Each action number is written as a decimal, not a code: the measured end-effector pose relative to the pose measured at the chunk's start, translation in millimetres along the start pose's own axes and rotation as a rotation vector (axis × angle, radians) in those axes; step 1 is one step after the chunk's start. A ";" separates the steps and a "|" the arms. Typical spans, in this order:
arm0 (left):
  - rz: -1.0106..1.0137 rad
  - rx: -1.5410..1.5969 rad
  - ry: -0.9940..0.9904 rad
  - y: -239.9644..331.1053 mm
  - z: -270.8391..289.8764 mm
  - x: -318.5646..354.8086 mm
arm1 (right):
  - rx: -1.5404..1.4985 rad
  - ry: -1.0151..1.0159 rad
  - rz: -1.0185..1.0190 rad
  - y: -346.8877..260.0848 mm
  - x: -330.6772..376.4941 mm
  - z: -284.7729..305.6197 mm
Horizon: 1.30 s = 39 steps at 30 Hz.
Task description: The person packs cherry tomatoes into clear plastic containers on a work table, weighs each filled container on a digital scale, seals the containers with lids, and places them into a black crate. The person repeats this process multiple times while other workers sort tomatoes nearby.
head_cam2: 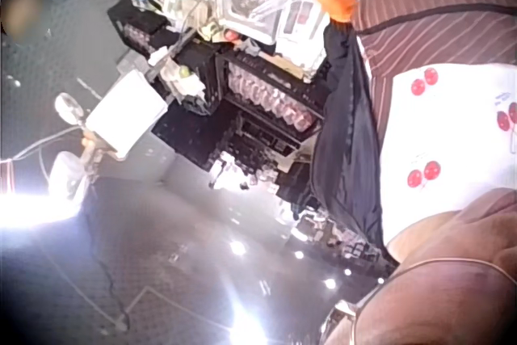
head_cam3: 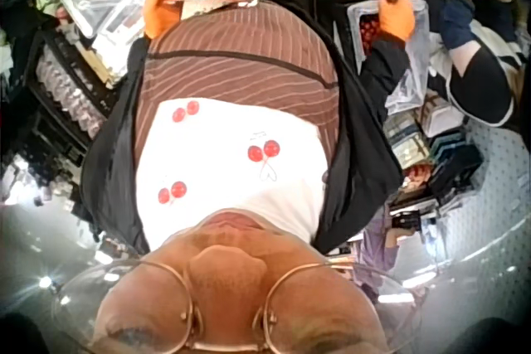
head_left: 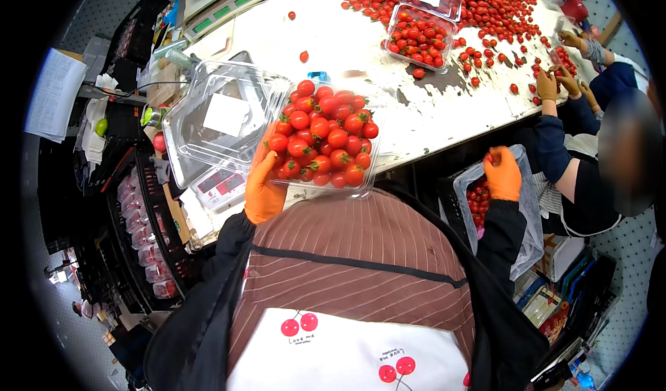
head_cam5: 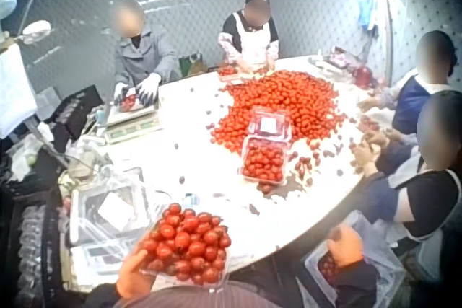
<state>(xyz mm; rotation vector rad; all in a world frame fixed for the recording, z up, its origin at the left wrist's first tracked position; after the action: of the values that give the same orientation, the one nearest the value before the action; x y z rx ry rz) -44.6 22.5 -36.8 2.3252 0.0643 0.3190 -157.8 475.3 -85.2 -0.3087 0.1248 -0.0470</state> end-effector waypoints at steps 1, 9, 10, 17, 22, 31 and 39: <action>0.005 -0.009 0.002 0.3 -1.6 -3.0 | 0.183 -0.075 -0.080 38.2 13.3 -12.6; -0.005 -0.087 0.003 0.5 2.4 -8.9 | -0.332 -0.048 0.008 -14.5 25.0 -26.4; -0.004 -0.082 0.007 -0.7 3.3 -9.4 | -0.604 -0.172 -0.046 -48.8 25.1 -40.5; 0.011 -0.047 0.088 -6.5 11.6 2.7 | -1.576 -1.226 -0.266 -243.7 102.3 -93.7; 0.045 -0.035 0.159 -13.4 21.7 5.5 | -1.591 -1.197 -0.374 -249.6 103.5 -104.3; 0.034 -0.153 0.272 -19.2 33.0 4.1 | -1.598 -1.237 -0.400 -243.9 110.2 -145.0; 0.083 -0.201 0.330 -23.5 54.3 4.0 | -1.573 -1.259 -0.376 -241.6 110.4 -155.3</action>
<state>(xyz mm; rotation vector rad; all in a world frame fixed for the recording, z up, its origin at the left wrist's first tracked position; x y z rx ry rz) -26.1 1.5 -89.0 2.0609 0.0932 0.7158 -75.0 191.6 -170.8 -1.8588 -1.2275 -0.1122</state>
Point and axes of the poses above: each hand's wrist, its own x-axis away from the middle knuckle, its own z-axis out of the back of the hand, y = z × x, the point moved 10 cm from there along -x, towards the middle knuckle, and after that the axes turned 4 degrees about x, right-handed, at the moved point
